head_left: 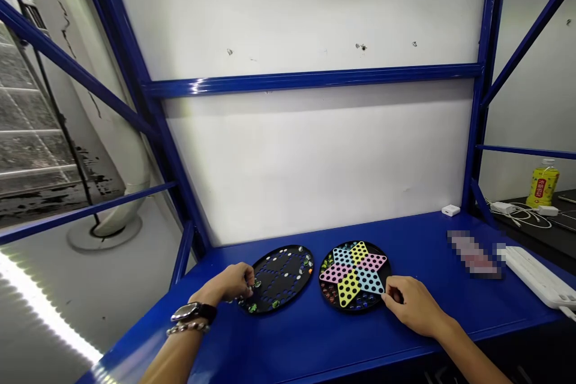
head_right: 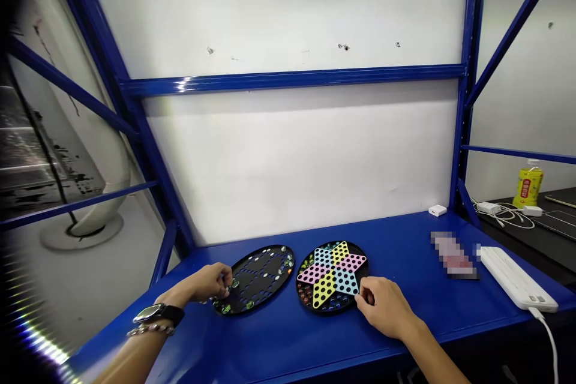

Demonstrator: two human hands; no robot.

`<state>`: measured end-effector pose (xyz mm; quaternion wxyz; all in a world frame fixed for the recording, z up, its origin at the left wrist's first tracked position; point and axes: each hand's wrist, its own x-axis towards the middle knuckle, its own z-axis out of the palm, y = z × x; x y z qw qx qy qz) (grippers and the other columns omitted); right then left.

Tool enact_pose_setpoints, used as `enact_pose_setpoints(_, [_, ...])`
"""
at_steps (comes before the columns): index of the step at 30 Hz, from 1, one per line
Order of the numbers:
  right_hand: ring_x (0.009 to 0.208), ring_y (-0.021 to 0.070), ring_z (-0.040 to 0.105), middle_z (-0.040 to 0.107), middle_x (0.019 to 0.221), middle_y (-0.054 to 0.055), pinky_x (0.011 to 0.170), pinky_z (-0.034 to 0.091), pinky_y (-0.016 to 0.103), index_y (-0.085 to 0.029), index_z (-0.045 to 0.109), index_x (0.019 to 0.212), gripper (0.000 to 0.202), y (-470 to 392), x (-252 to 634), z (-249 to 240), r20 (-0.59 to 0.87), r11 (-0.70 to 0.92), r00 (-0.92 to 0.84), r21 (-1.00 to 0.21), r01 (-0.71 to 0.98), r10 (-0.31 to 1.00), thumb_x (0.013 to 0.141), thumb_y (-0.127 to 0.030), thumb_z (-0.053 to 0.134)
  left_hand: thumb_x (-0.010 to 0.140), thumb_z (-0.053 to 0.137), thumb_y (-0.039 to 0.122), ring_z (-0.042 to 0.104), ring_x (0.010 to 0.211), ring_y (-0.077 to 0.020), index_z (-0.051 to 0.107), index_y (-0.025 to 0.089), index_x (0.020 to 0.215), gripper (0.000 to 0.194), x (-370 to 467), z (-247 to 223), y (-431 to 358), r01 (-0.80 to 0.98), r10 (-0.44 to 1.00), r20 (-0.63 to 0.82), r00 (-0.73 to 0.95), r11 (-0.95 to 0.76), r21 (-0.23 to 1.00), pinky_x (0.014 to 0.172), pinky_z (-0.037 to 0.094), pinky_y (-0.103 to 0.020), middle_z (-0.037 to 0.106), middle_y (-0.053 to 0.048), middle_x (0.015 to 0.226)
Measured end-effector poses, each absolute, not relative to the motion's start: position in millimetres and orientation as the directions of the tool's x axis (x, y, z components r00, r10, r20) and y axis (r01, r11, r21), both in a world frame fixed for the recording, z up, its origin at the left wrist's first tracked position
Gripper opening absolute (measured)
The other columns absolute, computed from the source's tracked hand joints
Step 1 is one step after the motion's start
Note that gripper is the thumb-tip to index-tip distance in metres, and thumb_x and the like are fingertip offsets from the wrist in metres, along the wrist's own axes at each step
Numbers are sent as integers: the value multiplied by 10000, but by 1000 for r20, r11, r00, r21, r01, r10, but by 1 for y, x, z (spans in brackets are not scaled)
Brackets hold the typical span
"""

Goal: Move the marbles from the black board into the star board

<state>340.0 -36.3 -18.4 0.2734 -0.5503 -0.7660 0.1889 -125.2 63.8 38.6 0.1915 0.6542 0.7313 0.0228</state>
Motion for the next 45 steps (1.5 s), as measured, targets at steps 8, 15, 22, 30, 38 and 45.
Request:
enact_pose_setpoints(8, [614, 126, 496, 576, 666, -25, 586, 321, 247, -211, 457, 664, 272, -37, 341, -18, 204, 312, -237, -592, 743, 950, 908, -304, 532, 804, 523, 477, 660, 770, -218, 694, 226, 952, 338, -58, 43, 59, 924, 986, 52, 161, -169, 344, 672, 446, -283, 712, -22, 798])
enact_pose_setpoints(15, [618, 122, 492, 581, 670, -27, 589, 315, 243, -208, 462, 671, 255, -37, 340, -16, 200, 316, -245, -591, 742, 949, 903, -282, 538, 833, 559, 411, 673, 874, -245, 732, 225, 949, 280, -9, 32, 66, 905, 964, 30, 263, -257, 339, 752, 468, -307, 757, -67, 965])
enact_pose_setpoints(22, [610, 119, 488, 582, 665, -29, 582, 306, 244, -207, 463, 667, 260, -36, 341, -18, 214, 330, -252, -595, 732, 944, 905, -280, 538, 875, 550, 373, 698, 924, -259, 780, 236, 891, 268, -8, 22, 68, 901, 939, 6, 343, -331, 281, 821, 484, -324, 779, -72, 975])
enact_pose_setpoints(30, [624, 121, 501, 599, 681, -21, 590, 319, 245, -205, 466, 666, 252, -37, 340, -16, 205, 323, -250, -604, 729, 946, 895, -280, 540, 946, 487, 319, 676, 1029, -262, 747, 226, 1025, 288, -1, 11, 61, 944, 949, 85, 305, -313, 104, 925, 472, -339, 733, -95, 1085])
enact_pose_setpoints(38, [618, 124, 495, 590, 675, -25, 586, 309, 253, -209, 463, 667, 256, -35, 341, -21, 212, 325, -246, -600, 731, 946, 898, -292, 536, 954, 471, 325, 679, 1020, -240, 727, 237, 1051, 287, 5, 23, 65, 929, 937, 179, 300, -329, 167, 872, 489, -300, 736, -87, 1126])
enact_pose_setpoints(45, [621, 123, 496, 585, 673, -29, 588, 316, 249, -207, 455, 664, 262, -37, 341, -16, 204, 322, -250, -609, 725, 947, 897, -294, 539, 943, 482, 291, 696, 1030, -256, 753, 234, 1028, 290, 9, 11, 78, 944, 950, 72, 303, -310, 110, 917, 492, -331, 755, -100, 1096])
